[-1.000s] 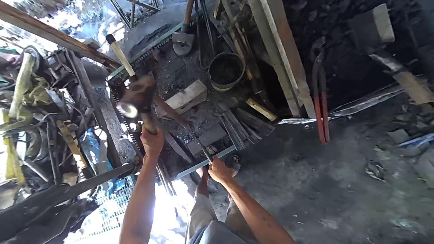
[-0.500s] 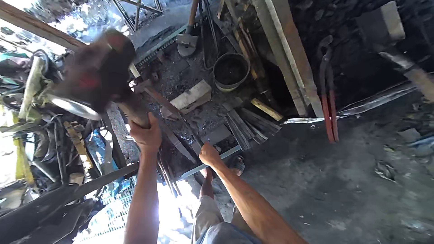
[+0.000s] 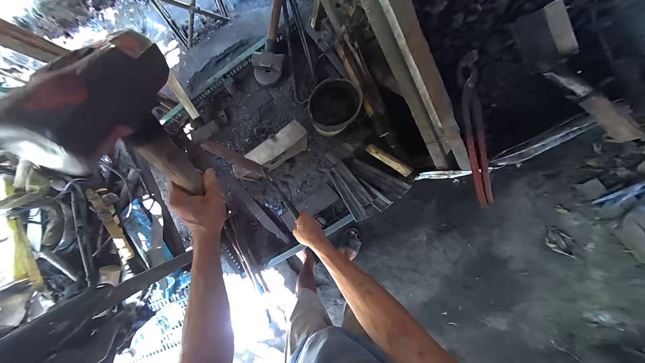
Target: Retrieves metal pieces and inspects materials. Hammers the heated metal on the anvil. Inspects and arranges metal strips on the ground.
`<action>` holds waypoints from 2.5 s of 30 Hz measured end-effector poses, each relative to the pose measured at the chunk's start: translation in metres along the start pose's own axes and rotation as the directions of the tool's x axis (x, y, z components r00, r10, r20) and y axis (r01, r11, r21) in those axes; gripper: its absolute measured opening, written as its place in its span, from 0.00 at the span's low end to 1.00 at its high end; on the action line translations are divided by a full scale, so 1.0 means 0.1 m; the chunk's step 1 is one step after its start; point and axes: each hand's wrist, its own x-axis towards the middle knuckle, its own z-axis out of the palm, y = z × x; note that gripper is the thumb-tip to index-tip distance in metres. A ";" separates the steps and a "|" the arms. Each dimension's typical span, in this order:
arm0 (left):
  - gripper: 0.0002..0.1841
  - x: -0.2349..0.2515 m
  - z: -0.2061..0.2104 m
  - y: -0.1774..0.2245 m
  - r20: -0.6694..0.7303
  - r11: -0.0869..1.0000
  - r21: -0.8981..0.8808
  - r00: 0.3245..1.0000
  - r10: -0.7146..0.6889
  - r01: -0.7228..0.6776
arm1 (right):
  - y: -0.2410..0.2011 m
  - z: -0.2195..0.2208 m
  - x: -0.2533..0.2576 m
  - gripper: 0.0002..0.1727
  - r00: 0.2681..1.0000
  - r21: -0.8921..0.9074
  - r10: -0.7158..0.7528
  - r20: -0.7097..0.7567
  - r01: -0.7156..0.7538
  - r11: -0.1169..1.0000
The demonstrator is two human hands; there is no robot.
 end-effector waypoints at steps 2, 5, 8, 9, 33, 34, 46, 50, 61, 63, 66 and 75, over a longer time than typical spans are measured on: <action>0.17 -0.26 0.23 -0.38 -0.004 0.985 0.173 1.000 0.004 -0.003 | 0.02 0.02 0.01 0.29 1.000 -0.010 0.001 0.012 -0.001 1.000; 0.20 -0.57 0.49 -1.20 0.327 0.837 0.518 0.864 -0.383 0.175 | 0.04 -0.03 0.04 0.29 1.000 -0.015 -0.019 0.014 0.020 1.000; 0.20 -0.44 0.39 -1.16 0.382 0.779 0.588 0.775 -0.504 0.216 | 0.14 -0.15 0.04 0.29 0.999 -0.025 -0.037 0.019 0.038 0.999; 0.20 -0.40 0.26 -1.00 0.362 0.805 0.555 0.810 -0.462 0.211 | 0.23 -0.15 0.01 0.28 0.999 -0.031 -0.035 0.011 0.035 0.999; 0.23 -0.30 0.24 -1.20 0.348 0.833 0.471 0.806 -0.479 0.291 | 1.47 0.16 -0.86 0.23 0.998 0.042 0.041 -0.056 -0.039 0.998; 0.24 -0.22 0.06 -0.96 0.308 0.854 0.427 0.841 -0.445 0.296 | 1.35 0.13 -0.89 0.23 0.999 0.052 0.039 -0.034 -0.038 0.998; 0.21 -0.27 0.16 -0.54 0.047 0.972 0.236 0.998 -0.029 0.018 | 0.93 0.26 -0.74 0.21 0.997 0.097 0.073 -0.014 -0.071 0.993; 0.19 -0.41 0.40 -1.43 0.440 0.834 0.426 0.725 -0.530 0.351 | 0.94 0.26 -0.71 0.23 0.997 0.083 0.077 -0.008 -0.076 0.994; 0.19 0.01 -0.55 0.19 0.056 0.986 -0.165 0.998 -0.007 0.016 | 0.16 0.15 -0.38 0.23 0.999 0.131 -0.041 0.006 0.040 0.991; 0.16 0.02 -0.41 0.23 -0.033 0.992 -0.101 0.997 0.069 -0.072 | 0.06 0.11 -0.32 0.25 1.000 0.081 -0.018 0.015 0.017 0.997; 0.20 -0.25 0.13 -0.36 -0.001 0.988 0.154 1.000 0.015 -0.015 | 0.10 0.13 -0.26 0.28 1.000 0.049 -0.005 0.021 0.004 0.999; 0.16 -0.37 0.05 -0.88 0.476 0.856 0.512 0.804 -0.357 0.077 | 0.07 0.16 -0.22 0.33 0.999 0.029 -0.037 0.016 0.037 0.999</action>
